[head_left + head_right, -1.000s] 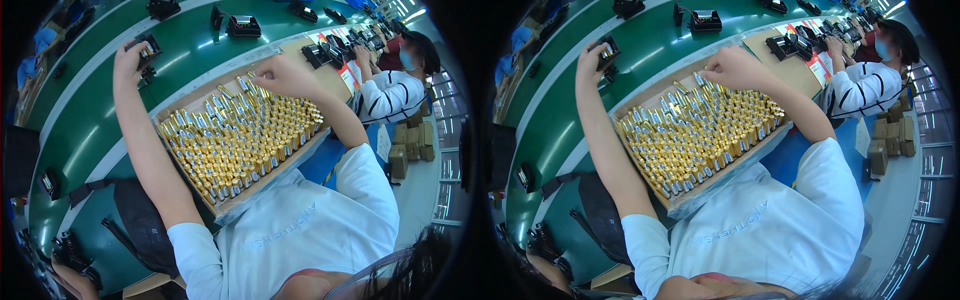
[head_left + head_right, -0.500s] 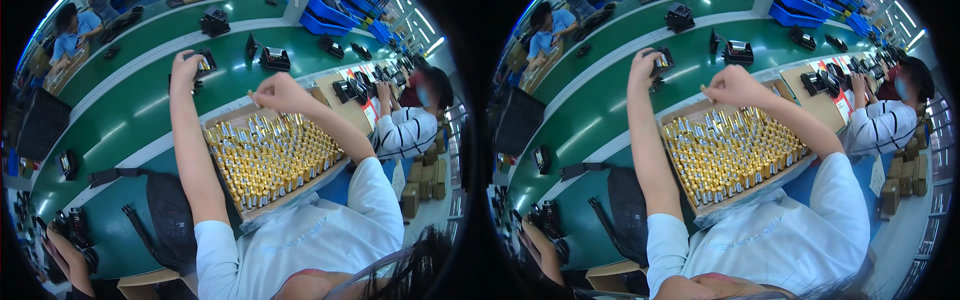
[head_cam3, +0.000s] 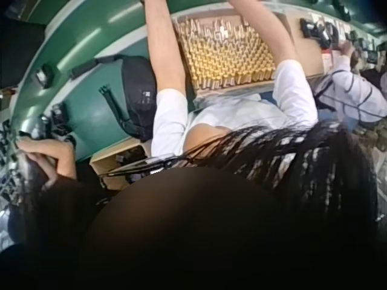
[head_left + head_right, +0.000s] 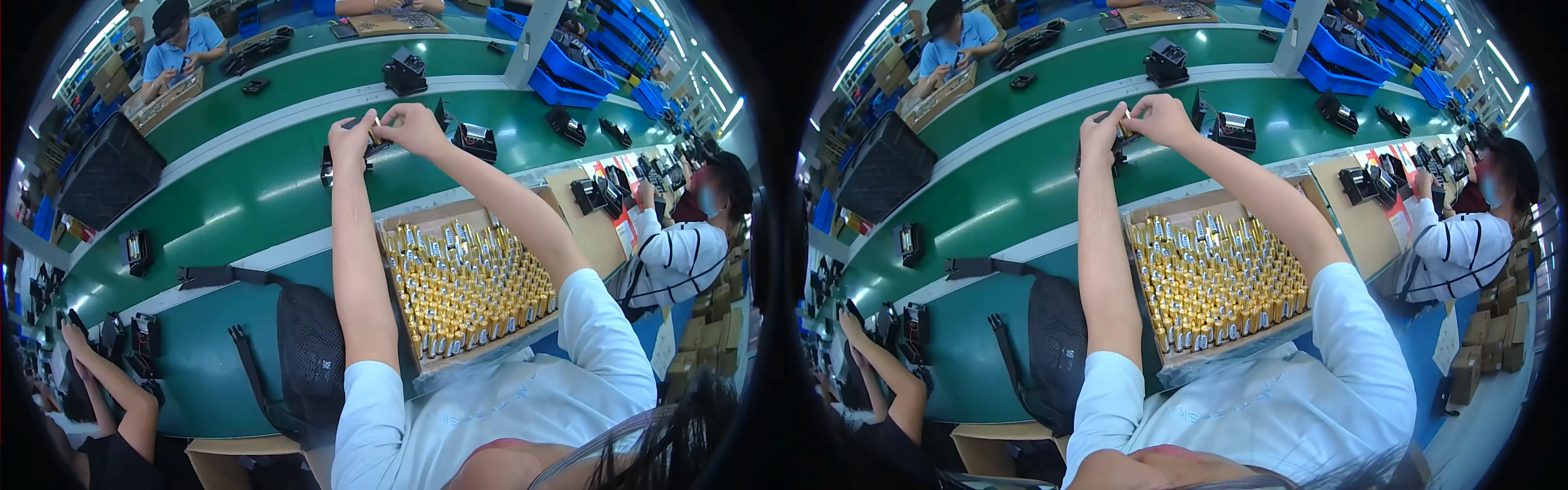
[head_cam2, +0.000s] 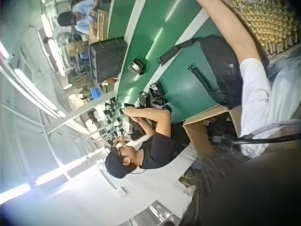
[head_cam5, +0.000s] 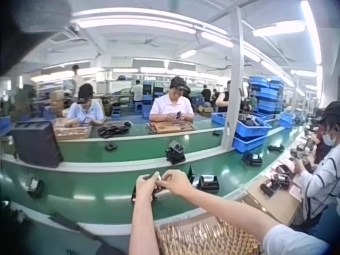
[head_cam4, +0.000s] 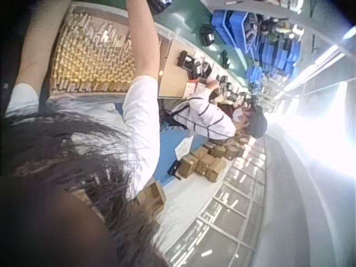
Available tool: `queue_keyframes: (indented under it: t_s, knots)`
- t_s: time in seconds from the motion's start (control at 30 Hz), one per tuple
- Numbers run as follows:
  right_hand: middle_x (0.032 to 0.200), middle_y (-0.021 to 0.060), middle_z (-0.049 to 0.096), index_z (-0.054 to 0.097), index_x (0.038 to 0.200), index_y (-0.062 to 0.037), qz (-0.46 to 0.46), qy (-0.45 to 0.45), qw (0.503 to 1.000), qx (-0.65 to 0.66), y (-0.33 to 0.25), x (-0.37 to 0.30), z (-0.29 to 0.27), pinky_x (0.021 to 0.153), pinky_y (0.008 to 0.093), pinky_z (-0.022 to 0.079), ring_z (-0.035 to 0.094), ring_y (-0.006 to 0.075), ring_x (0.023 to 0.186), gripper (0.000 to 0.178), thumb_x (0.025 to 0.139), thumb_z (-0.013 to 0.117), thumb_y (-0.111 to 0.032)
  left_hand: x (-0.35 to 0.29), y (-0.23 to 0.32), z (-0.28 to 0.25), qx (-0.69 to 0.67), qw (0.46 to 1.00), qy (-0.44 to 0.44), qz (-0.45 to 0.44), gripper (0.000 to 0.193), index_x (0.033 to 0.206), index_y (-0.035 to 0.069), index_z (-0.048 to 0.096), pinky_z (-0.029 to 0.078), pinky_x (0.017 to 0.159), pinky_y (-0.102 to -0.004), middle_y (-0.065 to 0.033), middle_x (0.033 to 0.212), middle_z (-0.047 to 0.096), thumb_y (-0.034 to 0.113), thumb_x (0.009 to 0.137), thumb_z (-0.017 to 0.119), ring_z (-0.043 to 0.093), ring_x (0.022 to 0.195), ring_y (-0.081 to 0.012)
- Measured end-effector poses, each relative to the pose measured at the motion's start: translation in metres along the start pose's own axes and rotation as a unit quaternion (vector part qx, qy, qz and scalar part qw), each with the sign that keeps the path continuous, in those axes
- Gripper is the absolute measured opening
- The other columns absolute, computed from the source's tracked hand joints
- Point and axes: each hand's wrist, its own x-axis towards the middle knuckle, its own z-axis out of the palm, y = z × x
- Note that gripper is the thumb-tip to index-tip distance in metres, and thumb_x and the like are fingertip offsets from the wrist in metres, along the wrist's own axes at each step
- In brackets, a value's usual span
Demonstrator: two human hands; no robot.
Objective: Assembling small electronic components into a plastic housing on a factory production line.
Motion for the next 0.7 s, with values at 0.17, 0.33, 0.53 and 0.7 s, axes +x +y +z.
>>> queue_keyframes:
  t_s: [0.17, 0.33, 0.53, 0.7]
  knots:
    - [0.069, 0.0092, 0.067, 0.073, 0.089, -0.0045, 0.019, 0.013, 0.999, -0.034, 0.010, 0.005, -0.006, 0.064, 0.0324, 0.052, 0.064, 0.0236, 0.064, 0.024, 0.083, 0.069, -0.027, 0.002, 0.003, -0.014, 0.050, 0.997, 0.026, 0.044, 0.052, 0.109, -0.010, 0.057, 0.056, 0.070, -0.0333, -0.0186, 0.094, 0.065, 0.022, 0.076, 0.081, 0.066, 0.080, -0.0242]
    - [0.076, 0.0118, 0.067, 0.070, 0.098, -0.0044, -0.015, 0.124, 0.955, -0.268, 0.051, 0.029, -0.018, 0.071, 0.0368, 0.054, 0.067, 0.0297, 0.074, 0.025, 0.082, 0.068, -0.023, -0.006, 0.011, -0.023, 0.166, 0.982, 0.034, 0.090, 0.047, 0.110, -0.006, 0.057, 0.055, 0.076, -0.0393, -0.0203, 0.096, 0.065, 0.019, 0.077, 0.079, 0.066, 0.081, -0.0296]
    - [0.085, 0.0106, 0.069, 0.069, 0.102, -0.0040, 0.045, -0.046, 0.972, -0.227, 0.059, 0.026, -0.033, 0.072, 0.0374, 0.053, 0.065, 0.0280, 0.076, 0.025, 0.081, 0.069, -0.018, -0.018, 0.028, -0.021, 0.474, 0.860, 0.122, 0.146, 0.046, 0.116, -0.002, 0.057, 0.053, 0.078, -0.0411, -0.0199, 0.100, 0.066, 0.018, 0.079, 0.077, 0.066, 0.082, -0.0334]
    - [0.086, 0.0096, 0.070, 0.069, 0.102, -0.0039, -0.040, -0.108, 0.990, -0.077, 0.040, 0.002, -0.054, 0.068, 0.0342, 0.052, 0.064, 0.0232, 0.070, 0.025, 0.080, 0.070, -0.017, -0.019, 0.025, -0.008, 0.638, 0.719, 0.102, 0.255, 0.049, 0.120, 0.000, 0.058, 0.053, 0.078, -0.0393, -0.0174, 0.099, 0.068, 0.024, 0.081, 0.075, 0.067, 0.083, -0.0318]
